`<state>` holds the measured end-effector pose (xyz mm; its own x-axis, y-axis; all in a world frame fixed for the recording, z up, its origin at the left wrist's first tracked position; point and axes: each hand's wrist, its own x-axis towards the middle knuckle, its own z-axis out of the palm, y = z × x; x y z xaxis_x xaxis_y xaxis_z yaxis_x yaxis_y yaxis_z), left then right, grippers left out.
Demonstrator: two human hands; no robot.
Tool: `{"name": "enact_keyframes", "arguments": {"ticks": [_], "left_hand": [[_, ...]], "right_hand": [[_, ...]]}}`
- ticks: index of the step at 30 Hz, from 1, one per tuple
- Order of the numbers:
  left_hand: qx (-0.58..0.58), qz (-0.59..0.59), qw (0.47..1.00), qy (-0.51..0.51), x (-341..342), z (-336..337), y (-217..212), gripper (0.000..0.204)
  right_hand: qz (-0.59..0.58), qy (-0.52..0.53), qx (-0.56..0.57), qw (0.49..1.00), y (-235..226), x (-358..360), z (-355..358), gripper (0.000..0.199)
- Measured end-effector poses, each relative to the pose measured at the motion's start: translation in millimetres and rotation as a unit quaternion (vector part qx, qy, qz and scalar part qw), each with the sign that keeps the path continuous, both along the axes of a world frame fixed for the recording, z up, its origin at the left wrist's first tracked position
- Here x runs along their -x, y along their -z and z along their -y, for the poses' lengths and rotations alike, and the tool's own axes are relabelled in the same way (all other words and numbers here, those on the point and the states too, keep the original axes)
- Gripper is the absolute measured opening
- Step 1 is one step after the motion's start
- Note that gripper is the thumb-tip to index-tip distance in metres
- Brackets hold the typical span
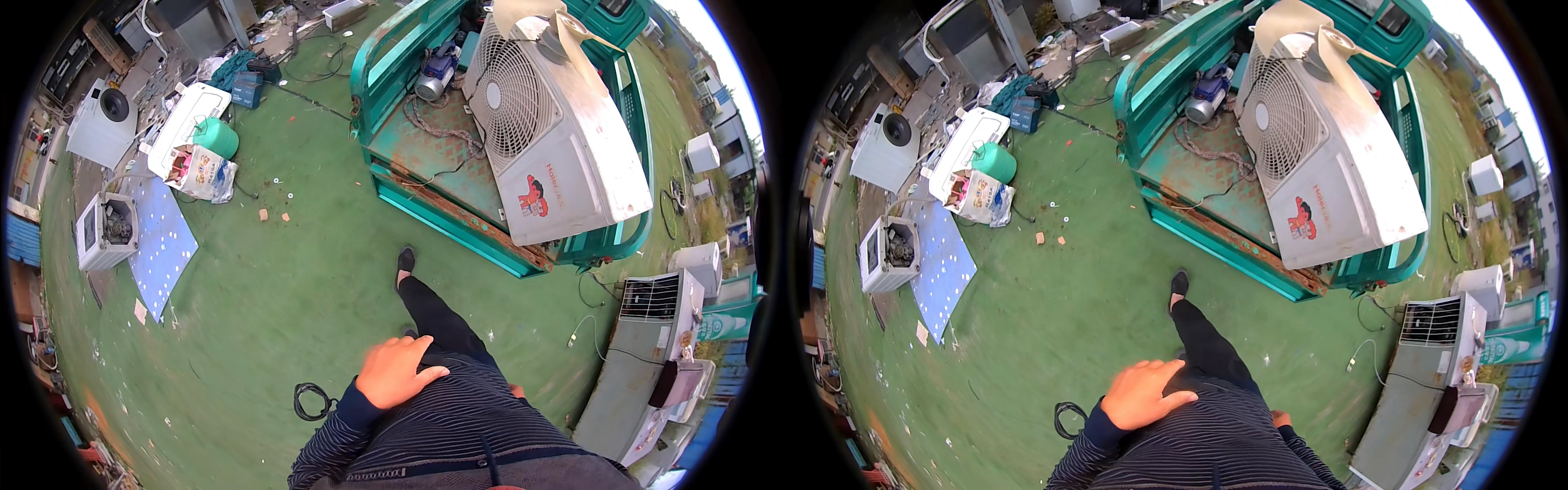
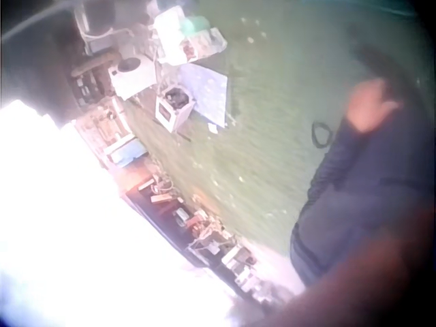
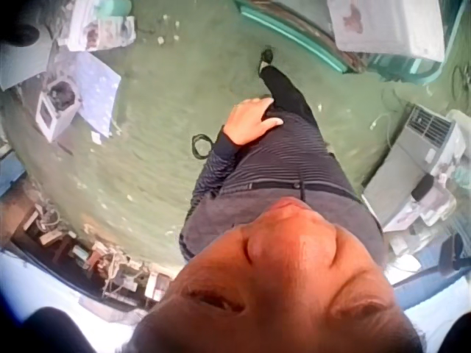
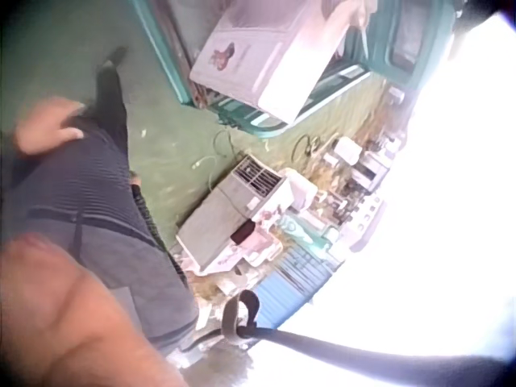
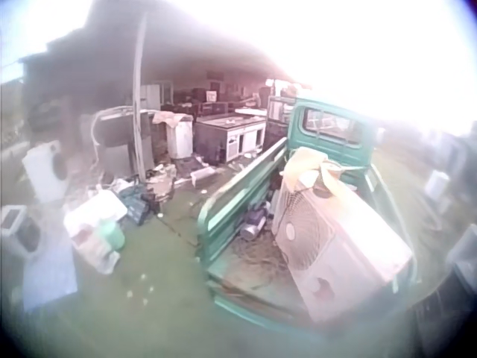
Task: The person disassembles a white air conditioning unit on the bed of a green truck using a power drill and a wrench. They remove the front grille, fan, and side panels, then extract the internal motor and place it on the ground.
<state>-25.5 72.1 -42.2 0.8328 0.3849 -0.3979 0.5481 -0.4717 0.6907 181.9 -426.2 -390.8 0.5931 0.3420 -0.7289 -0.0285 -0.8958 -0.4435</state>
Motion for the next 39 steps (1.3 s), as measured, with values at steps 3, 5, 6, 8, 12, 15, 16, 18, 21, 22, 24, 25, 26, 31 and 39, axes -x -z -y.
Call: {"name": "enact_keyframes", "arguments": {"ticks": [3, 5, 6, 8, 12, 15, 16, 18, 21, 22, 24, 25, 26, 31, 39], "left_hand": [[-0.004, 0.019, 1.000, -0.025, -10, -27, 3, 0.064], [0.018, 0.022, 0.998, -0.060, -9, -53, 8, 0.063], [0.030, 0.026, 0.996, -0.075, -10, -67, 9, 0.063], [0.040, 0.020, 0.995, -0.094, -19, -101, 7, 0.063], [0.019, -0.003, 0.993, -0.119, -24, -176, -10, 0.062], [-0.043, -0.032, 0.990, -0.127, -32, -243, -27, 0.061], [-0.060, -0.030, 0.988, -0.137, -34, -262, -29, 0.061], [-0.082, -0.010, 0.982, -0.168, -38, -297, -36, 0.060], [-0.054, 0.004, 0.977, -0.204, -34, -341, -32, 0.060], [-0.055, 0.003, 0.978, -0.203, -30, -354, -23, 0.059], [-0.051, -0.023, 0.978, -0.200, -29, -385, -14, 0.059], [-0.049, -0.036, 0.979, -0.196, -28, -402, -10, 0.059], [-0.048, -0.043, 0.981, -0.184, -27, -420, -6, 0.059], [-0.025, -0.052, 0.991, -0.123, -29, -531, 18, 0.060], [-0.083, -0.042, 0.994, 0.053, -65, -724, -25, 0.058]], "right_hand": [[0.009, -0.052, 0.072, 0.996, -12, -39, -55, 0.025], [0.009, -0.091, 0.094, 0.991, -22, -65, -100, 0.025], [0.011, -0.105, 0.103, 0.989, -26, -76, -123, 0.025], [-0.023, -0.047, 0.076, 0.996, -42, -88, -182, 0.024], [-0.072, 0.039, 0.005, 0.997, -55, -120, -317, 0.023], [-0.069, -0.013, -0.055, 0.996, -66, -133, -417, 0.029], [-0.067, -0.037, -0.066, 0.995, -70, -136, -448, 0.029], [-0.055, -0.084, -0.062, 0.993, -88, -141, -502, 0.033], [-0.057, -0.093, -0.051, 0.993, -98, -142, -560, 0.035], [-0.064, -0.091, -0.045, 0.993, -103, -141, -574, 0.035], [-0.072, -0.078, -0.040, 0.994, -93, -143, -595, 0.036], [-0.078, -0.069, -0.037, 0.994, -89, -141, -606, 0.036], [-0.078, -0.062, -0.028, 0.995, -88, -137, -612, 0.037], [-0.085, 0.010, -0.022, 0.996, -111, -114, -702, 0.039], [0.102, 0.315, -0.286, 0.899, -258, -138, -938, 0.049]]}}
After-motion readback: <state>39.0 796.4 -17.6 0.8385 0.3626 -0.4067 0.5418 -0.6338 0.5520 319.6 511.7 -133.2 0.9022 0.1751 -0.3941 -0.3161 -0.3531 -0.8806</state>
